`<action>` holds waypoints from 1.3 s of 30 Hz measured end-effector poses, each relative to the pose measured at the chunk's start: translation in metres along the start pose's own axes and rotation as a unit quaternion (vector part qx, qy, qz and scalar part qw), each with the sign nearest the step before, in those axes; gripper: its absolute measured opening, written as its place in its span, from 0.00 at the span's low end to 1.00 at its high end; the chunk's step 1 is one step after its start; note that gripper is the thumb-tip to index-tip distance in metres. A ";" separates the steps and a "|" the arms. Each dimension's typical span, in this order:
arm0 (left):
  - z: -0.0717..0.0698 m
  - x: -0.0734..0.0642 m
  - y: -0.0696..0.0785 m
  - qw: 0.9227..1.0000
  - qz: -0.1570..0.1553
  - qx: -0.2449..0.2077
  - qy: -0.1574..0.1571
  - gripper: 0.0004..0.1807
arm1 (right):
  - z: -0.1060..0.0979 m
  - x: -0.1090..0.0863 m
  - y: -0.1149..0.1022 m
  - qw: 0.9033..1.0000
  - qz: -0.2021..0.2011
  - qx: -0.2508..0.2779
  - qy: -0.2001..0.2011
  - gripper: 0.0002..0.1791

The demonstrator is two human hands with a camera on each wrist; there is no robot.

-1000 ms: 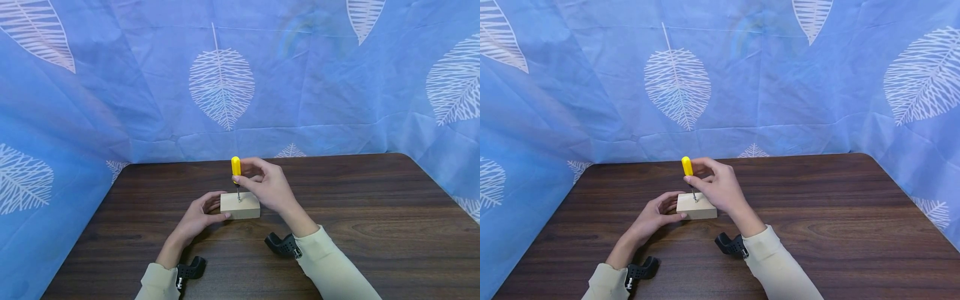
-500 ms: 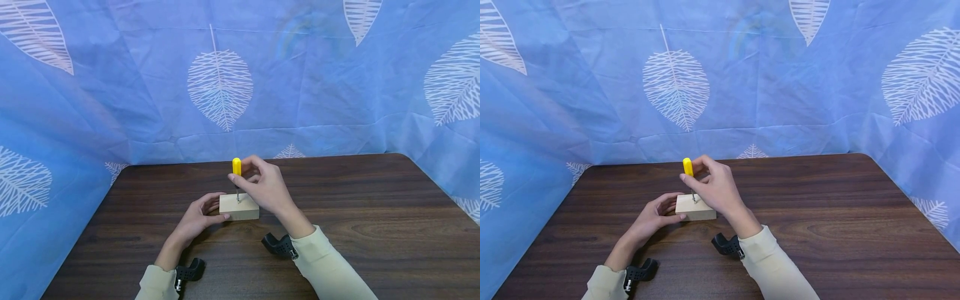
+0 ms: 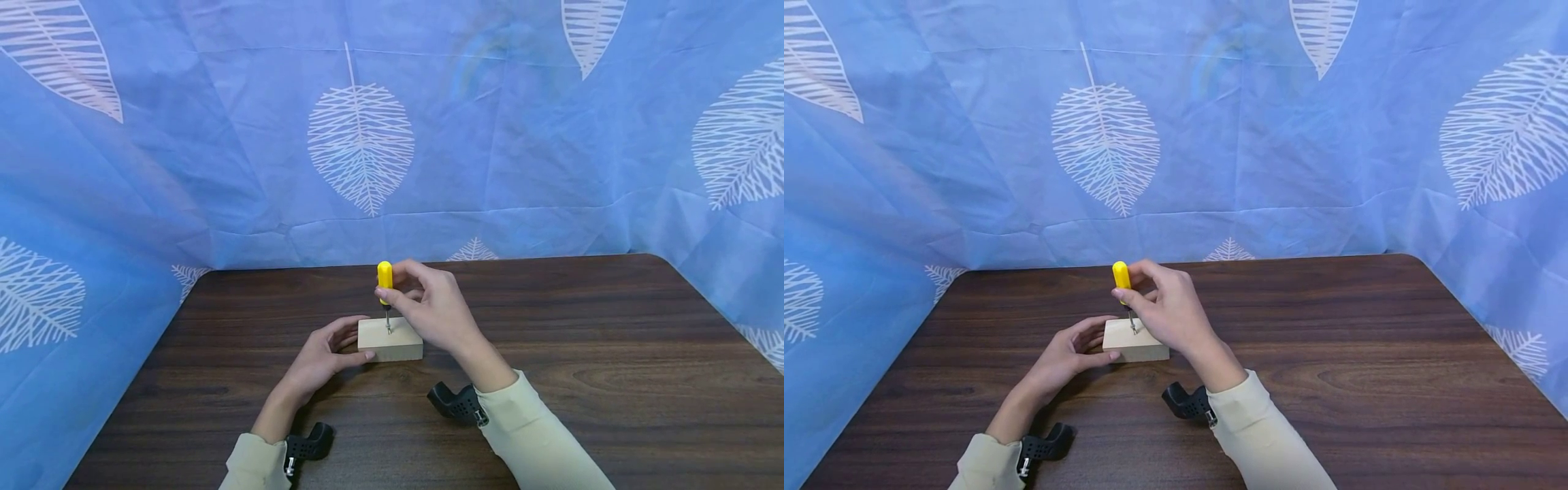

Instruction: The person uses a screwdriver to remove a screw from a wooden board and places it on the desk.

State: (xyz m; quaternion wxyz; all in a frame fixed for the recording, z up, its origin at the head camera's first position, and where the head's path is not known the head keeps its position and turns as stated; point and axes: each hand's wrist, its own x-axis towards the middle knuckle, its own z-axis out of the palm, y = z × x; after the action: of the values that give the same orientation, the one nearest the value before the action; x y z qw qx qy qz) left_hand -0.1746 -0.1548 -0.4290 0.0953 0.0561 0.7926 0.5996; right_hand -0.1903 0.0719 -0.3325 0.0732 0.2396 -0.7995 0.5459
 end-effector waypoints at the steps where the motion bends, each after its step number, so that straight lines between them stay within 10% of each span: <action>1: 0.000 0.000 0.000 1.000 0.000 0.000 0.000 0.33 | 0.000 0.000 0.000 1.000 -0.001 0.000 -0.001 0.11; 39: 0.001 0.002 0.000 1.000 -0.002 0.003 0.005 0.33 | 0.003 0.000 -0.001 0.999 -0.018 -0.024 0.023 0.08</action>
State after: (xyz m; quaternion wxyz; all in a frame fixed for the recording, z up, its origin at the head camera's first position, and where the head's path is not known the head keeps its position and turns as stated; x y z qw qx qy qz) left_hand -0.1759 -0.1533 -0.4292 0.0923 0.0517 0.7949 0.5975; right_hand -0.1888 0.0690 -0.3327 0.1071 0.2390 -0.8063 0.5303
